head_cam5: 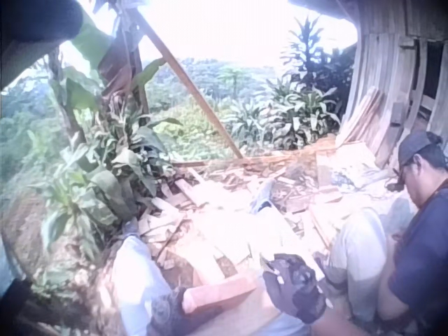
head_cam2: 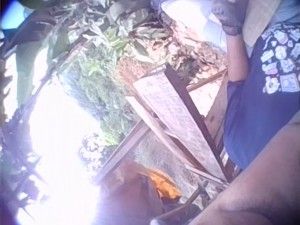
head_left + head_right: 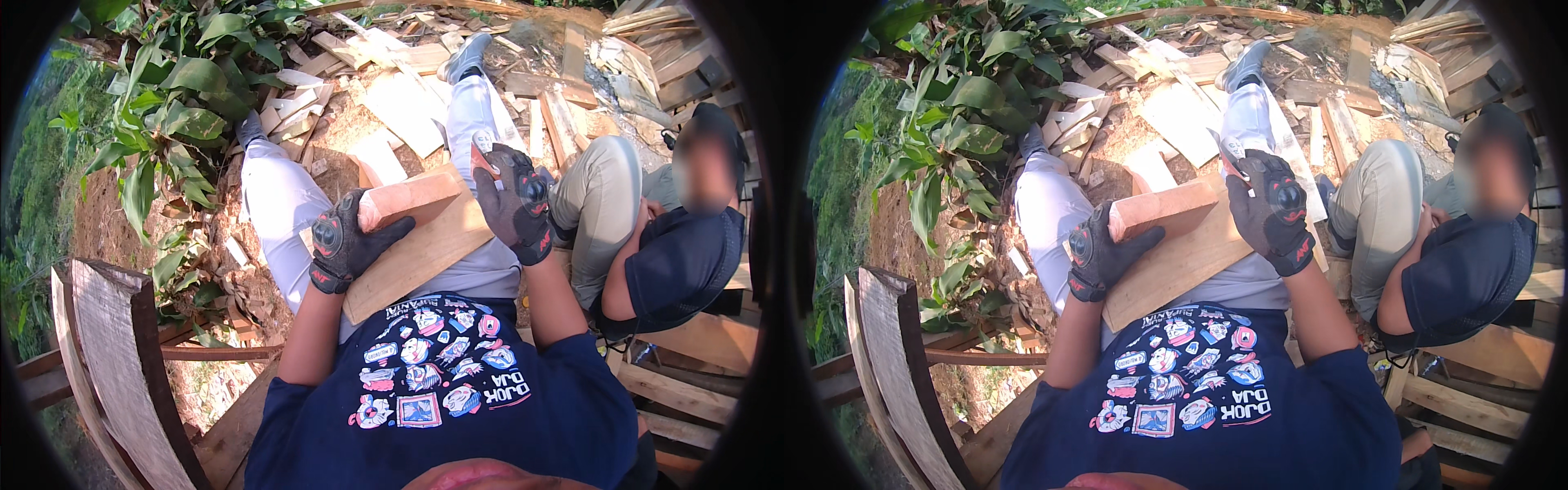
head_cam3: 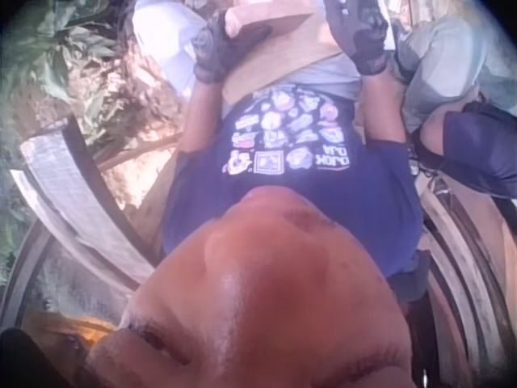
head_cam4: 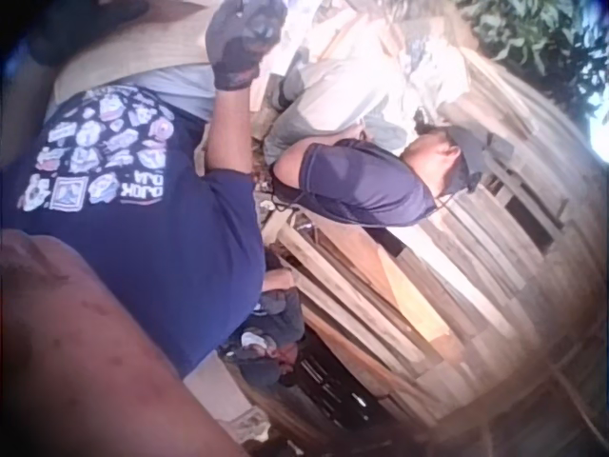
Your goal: The person sits on the ground and sands a small rectangular block of wood using a sanding block. They rotate the block to sand different sides and edges, then place it down and pick up a larger plank to sand its surface.
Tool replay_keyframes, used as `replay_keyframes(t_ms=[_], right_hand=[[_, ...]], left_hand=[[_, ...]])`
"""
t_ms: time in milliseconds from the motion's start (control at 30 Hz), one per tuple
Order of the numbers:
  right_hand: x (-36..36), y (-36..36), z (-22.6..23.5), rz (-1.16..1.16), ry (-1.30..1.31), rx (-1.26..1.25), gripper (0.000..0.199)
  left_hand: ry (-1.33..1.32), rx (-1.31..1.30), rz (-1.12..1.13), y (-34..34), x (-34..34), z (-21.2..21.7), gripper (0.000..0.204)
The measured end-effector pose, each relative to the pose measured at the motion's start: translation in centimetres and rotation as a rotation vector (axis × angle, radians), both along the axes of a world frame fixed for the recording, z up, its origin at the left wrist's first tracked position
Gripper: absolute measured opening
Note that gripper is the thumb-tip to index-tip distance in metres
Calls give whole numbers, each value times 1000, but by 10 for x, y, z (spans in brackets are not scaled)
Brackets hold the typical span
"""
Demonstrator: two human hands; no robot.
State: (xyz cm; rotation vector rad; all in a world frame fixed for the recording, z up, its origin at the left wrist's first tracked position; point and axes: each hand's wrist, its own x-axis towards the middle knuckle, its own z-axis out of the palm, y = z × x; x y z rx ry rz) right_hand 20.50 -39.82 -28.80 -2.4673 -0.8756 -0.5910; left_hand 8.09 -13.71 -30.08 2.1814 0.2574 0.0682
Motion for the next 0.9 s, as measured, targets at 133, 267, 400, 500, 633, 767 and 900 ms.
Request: replay_keyframes(t_ms=[133, 267, 400, 500, 633, 767, 900], right_hand=[[1, -5, -9, -87, 206, -77, 31], [13, -29, -46, -61, 120, -264, 35], [8, -42, -52, 130, 402, -387, 48], [-3, -30, -14, -156, 295, -226, 54], [-18, -2, 33, -25, 929, 200, 74], [-15, 12, -2, 234, 997, -24, 107], [-19, 4, -26, 259, 816, 319, 112]], left_hand=[[-264, 198, -193, 4, -10, -14, 64], [-645, 409, -338, 2, -20, -16, 57], [-732, 448, -430, -3, -26, -17, 54], [-699, 466, -464, -4, -28, -17, 49], [-684, 527, -547, -10, -28, -12, 49], [-762, 604, -609, -14, -27, -14, 51], [-769, 606, -657, -15, -27, -8, 48]])
